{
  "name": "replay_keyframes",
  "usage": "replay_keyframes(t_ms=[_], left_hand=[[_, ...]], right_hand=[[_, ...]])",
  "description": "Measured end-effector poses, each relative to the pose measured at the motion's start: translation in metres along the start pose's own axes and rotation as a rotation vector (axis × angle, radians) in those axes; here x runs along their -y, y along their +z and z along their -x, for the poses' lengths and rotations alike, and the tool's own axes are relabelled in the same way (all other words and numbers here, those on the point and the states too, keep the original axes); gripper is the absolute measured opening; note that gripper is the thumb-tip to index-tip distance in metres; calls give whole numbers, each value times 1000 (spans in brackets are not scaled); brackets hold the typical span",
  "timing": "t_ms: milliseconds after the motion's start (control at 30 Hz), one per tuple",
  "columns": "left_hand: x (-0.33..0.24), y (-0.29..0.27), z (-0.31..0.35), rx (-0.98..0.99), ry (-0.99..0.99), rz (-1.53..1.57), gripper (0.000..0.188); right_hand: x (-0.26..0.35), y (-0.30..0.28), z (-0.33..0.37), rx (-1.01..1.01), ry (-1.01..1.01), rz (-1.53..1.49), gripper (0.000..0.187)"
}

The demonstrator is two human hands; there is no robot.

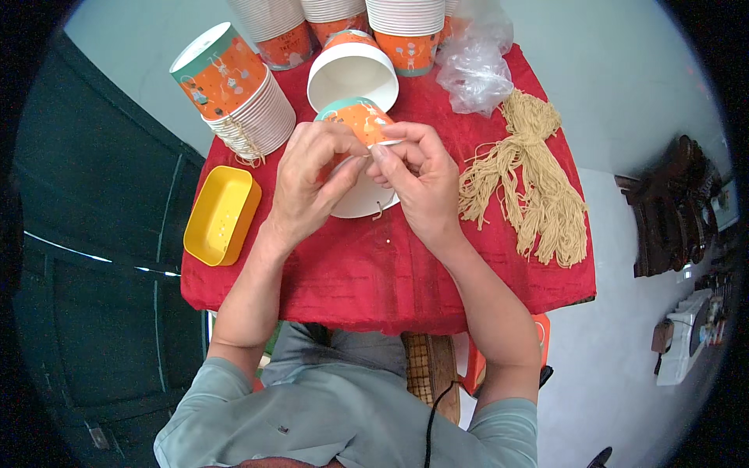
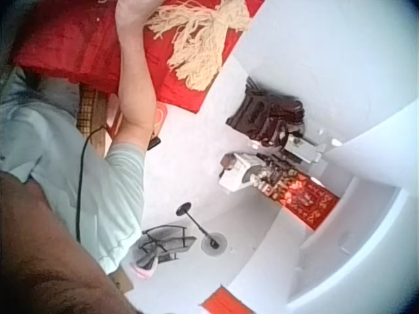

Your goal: Tying strings onto decorative paper cups as part of a manufacturing or packaging process.

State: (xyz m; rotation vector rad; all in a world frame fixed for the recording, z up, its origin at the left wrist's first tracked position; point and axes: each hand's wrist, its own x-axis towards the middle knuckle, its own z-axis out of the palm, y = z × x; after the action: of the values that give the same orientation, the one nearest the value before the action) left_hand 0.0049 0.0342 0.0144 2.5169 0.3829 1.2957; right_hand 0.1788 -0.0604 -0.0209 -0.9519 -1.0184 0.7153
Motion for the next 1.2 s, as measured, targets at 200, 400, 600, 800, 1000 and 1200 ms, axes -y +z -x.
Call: replay_keyframes(t_ms=[200,400,600,800,1000,1200], left_hand=[[-1,3,1,-2,-6,12,16],[0,2,0,-16,13,17,18],[0,4,1,-54,-17,39,14],[-1,4,4,-45,-121,87,12],[1,3,3,-58,-83,94,12],[-1,1,2,-62,-175,124,15]], right_hand=[[-6,-1,2,-33,15,2,15],[-11,-2,3,-45,-267,358,16],[-9,-2,-2,-34,-537,700,26],[-4,-6,-3,-2,-634,801,27],[1,-7,-4,-4,-648,807,26],[-2,-5,-2,47,-492,613,20]])
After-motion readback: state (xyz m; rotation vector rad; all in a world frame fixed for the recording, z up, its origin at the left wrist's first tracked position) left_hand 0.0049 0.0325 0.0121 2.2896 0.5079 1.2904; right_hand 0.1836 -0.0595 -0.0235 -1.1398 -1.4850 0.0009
